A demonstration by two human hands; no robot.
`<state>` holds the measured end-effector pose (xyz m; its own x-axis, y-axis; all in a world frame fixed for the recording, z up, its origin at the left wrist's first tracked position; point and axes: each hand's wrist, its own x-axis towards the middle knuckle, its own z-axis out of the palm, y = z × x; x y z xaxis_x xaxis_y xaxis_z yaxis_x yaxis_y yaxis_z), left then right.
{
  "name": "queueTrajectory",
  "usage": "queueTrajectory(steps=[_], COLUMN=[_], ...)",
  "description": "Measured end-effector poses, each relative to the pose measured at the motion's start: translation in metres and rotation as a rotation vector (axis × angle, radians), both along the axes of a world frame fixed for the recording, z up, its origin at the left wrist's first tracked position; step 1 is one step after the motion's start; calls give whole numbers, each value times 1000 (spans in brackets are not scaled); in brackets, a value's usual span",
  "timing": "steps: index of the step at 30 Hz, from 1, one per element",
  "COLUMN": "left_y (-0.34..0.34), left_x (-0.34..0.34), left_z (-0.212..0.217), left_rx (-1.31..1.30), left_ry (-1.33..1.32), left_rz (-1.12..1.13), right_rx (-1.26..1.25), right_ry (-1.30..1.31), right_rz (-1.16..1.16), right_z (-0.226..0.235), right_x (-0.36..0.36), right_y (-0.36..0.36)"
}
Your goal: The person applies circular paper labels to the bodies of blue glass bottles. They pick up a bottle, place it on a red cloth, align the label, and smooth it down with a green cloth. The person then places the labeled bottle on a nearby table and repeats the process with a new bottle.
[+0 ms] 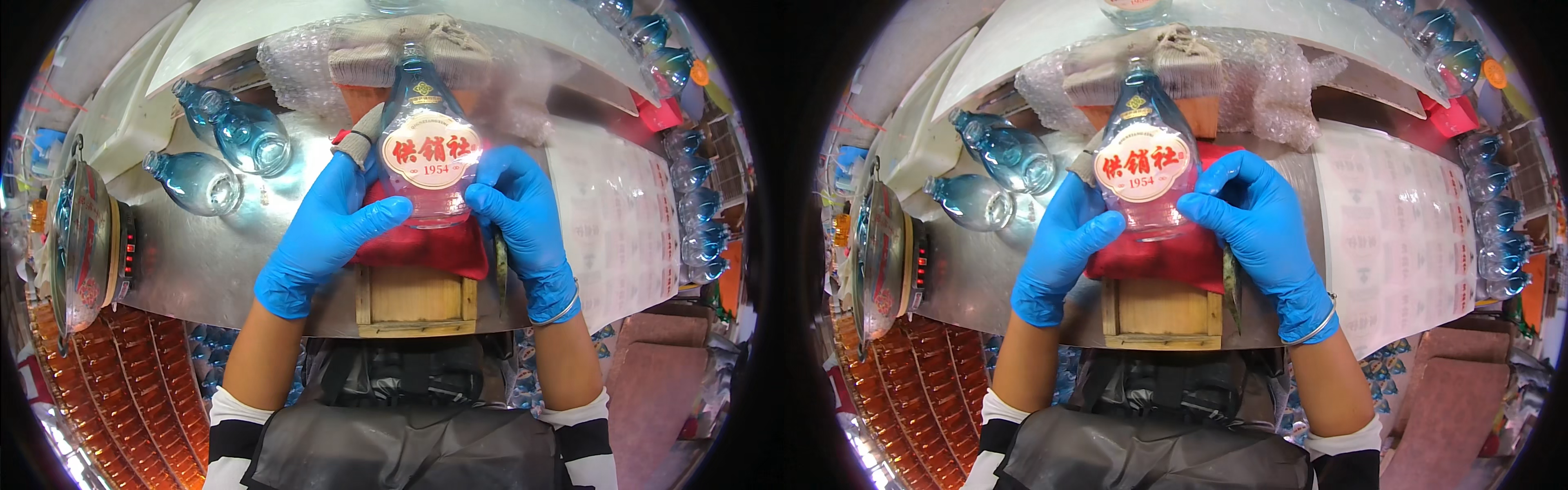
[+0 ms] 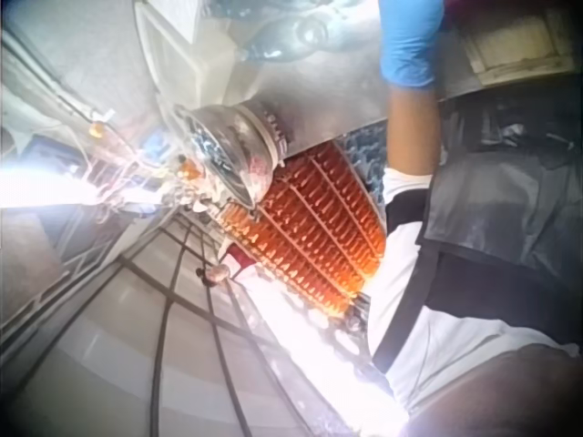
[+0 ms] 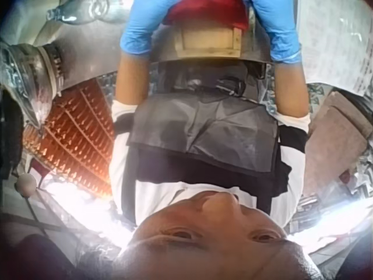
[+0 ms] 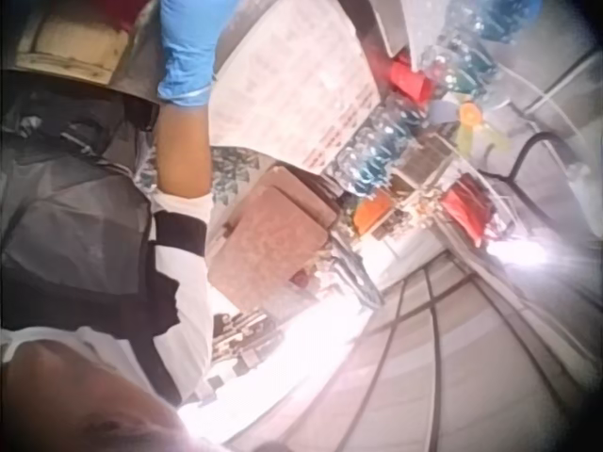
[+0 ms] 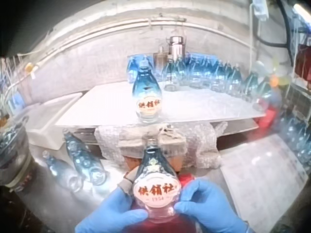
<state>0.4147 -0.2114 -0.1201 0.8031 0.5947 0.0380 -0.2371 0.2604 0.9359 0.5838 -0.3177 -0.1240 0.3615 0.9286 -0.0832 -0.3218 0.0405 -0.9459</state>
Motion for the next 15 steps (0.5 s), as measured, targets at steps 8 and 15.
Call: queueTrajectory(steps=[8, 15], left_y=[1, -4], left_x=[2, 5], left_z=[-2, 2], left_rx=[48, -15], left_ry=[7, 68], left_rz=[13, 85], right_rx=[2, -63], right_ry=[-39, -50], right_rz=[33, -14], right_z=[5, 9], right_x=[1, -1], right_y=[0, 5])
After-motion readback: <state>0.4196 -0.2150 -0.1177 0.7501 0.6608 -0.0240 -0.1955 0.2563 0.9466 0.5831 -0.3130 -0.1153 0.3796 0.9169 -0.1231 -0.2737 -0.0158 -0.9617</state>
